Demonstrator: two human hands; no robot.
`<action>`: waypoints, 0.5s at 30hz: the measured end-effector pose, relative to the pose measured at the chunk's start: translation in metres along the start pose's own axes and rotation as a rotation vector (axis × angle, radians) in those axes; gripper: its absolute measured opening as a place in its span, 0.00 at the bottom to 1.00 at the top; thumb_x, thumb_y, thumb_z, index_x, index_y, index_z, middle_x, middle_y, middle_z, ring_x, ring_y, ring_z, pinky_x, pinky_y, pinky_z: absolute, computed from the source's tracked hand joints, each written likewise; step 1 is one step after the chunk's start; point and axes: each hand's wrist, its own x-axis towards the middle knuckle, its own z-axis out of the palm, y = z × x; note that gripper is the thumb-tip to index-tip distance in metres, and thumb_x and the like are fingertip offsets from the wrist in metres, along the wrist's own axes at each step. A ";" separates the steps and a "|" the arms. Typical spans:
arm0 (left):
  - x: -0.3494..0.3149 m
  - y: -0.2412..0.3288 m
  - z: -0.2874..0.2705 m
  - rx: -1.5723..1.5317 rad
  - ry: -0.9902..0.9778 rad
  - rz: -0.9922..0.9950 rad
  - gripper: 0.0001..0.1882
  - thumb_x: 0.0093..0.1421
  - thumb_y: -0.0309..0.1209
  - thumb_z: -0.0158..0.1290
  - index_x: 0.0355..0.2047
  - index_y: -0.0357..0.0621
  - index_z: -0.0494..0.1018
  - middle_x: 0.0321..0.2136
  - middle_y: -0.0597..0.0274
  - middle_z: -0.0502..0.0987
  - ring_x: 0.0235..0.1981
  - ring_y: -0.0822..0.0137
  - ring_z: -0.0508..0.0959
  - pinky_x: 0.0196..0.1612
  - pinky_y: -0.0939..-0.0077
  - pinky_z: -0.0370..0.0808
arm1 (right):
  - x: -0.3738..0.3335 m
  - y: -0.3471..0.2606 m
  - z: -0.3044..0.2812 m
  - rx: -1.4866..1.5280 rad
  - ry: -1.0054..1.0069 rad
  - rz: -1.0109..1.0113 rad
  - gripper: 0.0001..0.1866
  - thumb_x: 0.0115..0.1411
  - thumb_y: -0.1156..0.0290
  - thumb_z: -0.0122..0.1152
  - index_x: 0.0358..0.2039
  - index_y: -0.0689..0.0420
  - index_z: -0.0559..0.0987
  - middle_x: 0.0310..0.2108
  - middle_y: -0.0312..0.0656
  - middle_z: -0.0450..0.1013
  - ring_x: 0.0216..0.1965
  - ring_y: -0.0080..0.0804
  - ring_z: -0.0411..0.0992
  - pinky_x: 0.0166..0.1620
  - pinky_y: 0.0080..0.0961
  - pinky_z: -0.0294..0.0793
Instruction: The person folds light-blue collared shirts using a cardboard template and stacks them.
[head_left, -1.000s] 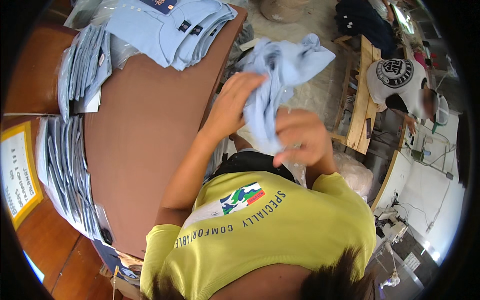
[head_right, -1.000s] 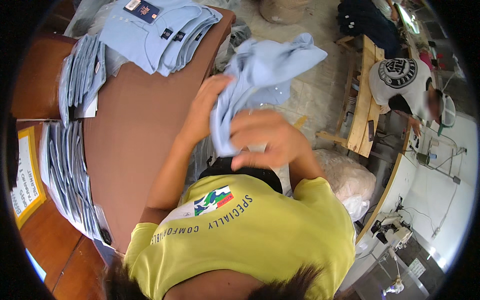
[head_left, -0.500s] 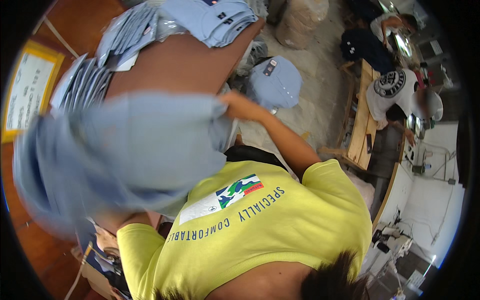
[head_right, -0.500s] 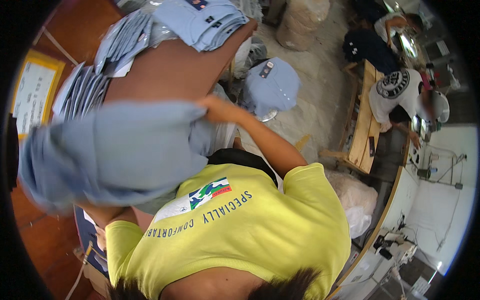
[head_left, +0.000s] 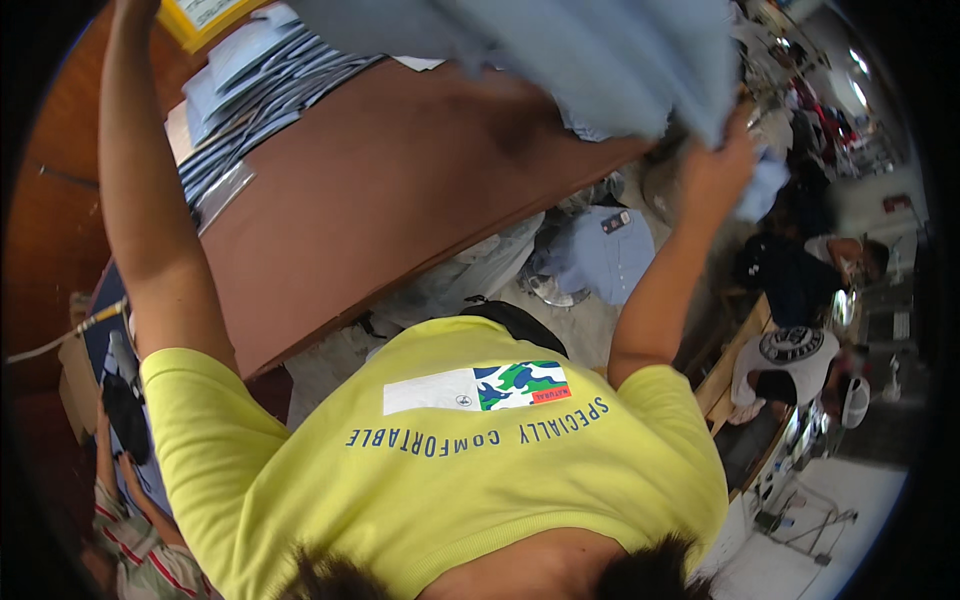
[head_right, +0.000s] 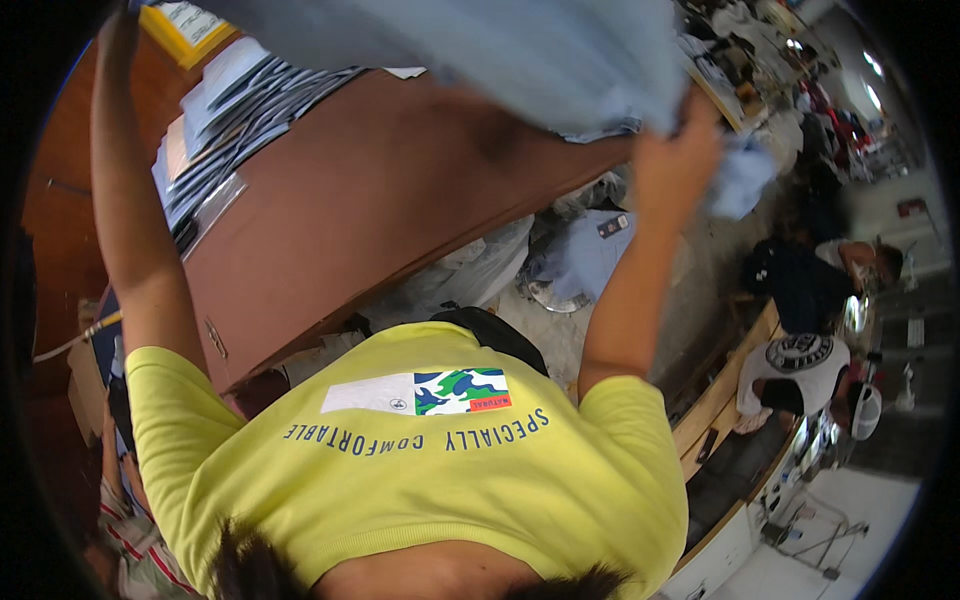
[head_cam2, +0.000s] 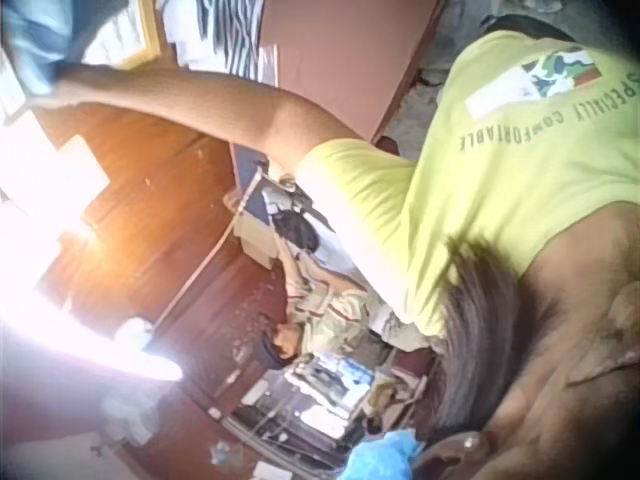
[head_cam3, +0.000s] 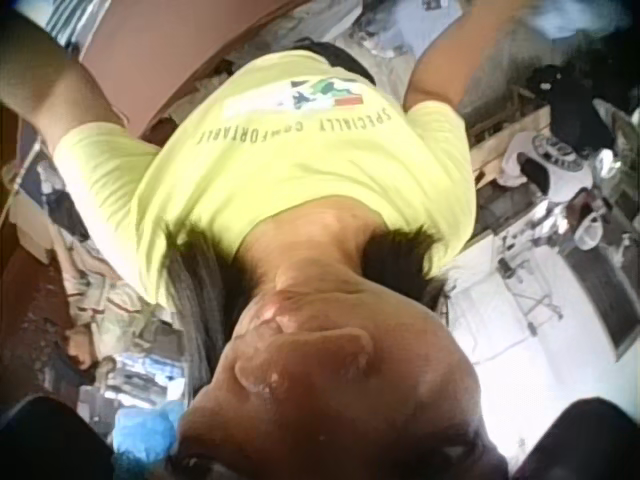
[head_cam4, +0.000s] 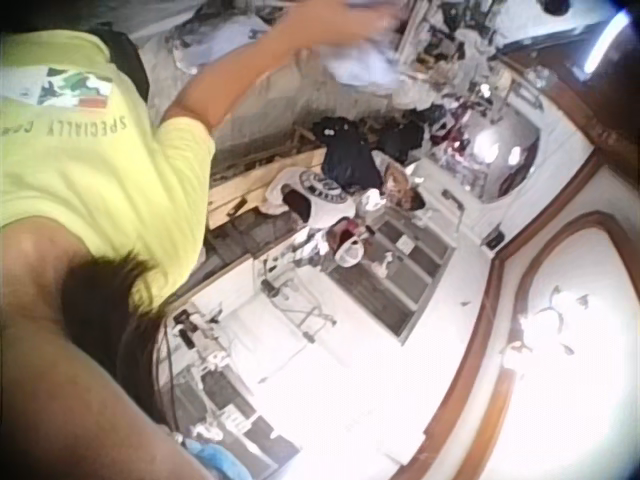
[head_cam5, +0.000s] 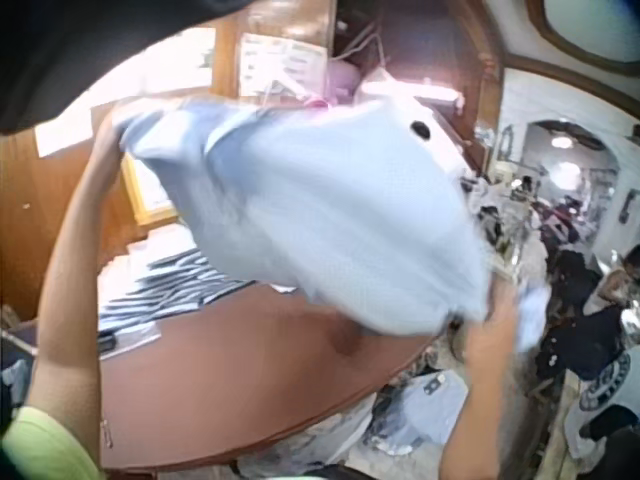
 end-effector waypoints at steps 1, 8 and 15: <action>-0.013 -0.043 -0.034 0.066 0.017 -0.021 0.14 0.56 0.26 0.43 0.41 0.32 0.70 0.38 0.51 0.73 0.39 0.63 0.74 0.46 0.68 0.71 | -0.035 -0.007 0.012 0.044 -0.290 0.120 0.29 0.45 0.74 0.62 0.51 0.63 0.69 0.49 0.52 0.69 0.44 0.42 0.71 0.47 0.32 0.69; -0.314 -0.242 -0.190 0.271 0.414 -0.605 0.18 0.50 0.30 0.56 0.42 0.37 0.72 0.34 0.50 0.75 0.33 0.62 0.76 0.38 0.72 0.73 | -0.179 -0.074 0.052 1.005 -1.608 -0.242 0.18 0.53 0.63 0.61 0.44 0.56 0.76 0.42 0.43 0.74 0.44 0.36 0.71 0.47 0.29 0.68; -0.466 -0.019 -0.007 1.099 0.032 -0.990 0.35 0.45 0.55 0.59 0.46 0.43 0.66 0.45 0.51 0.66 0.49 0.49 0.64 0.46 0.54 0.67 | -0.152 0.120 0.210 -0.102 -0.741 0.078 0.19 0.56 0.61 0.57 0.47 0.55 0.72 0.43 0.48 0.71 0.46 0.43 0.70 0.47 0.35 0.68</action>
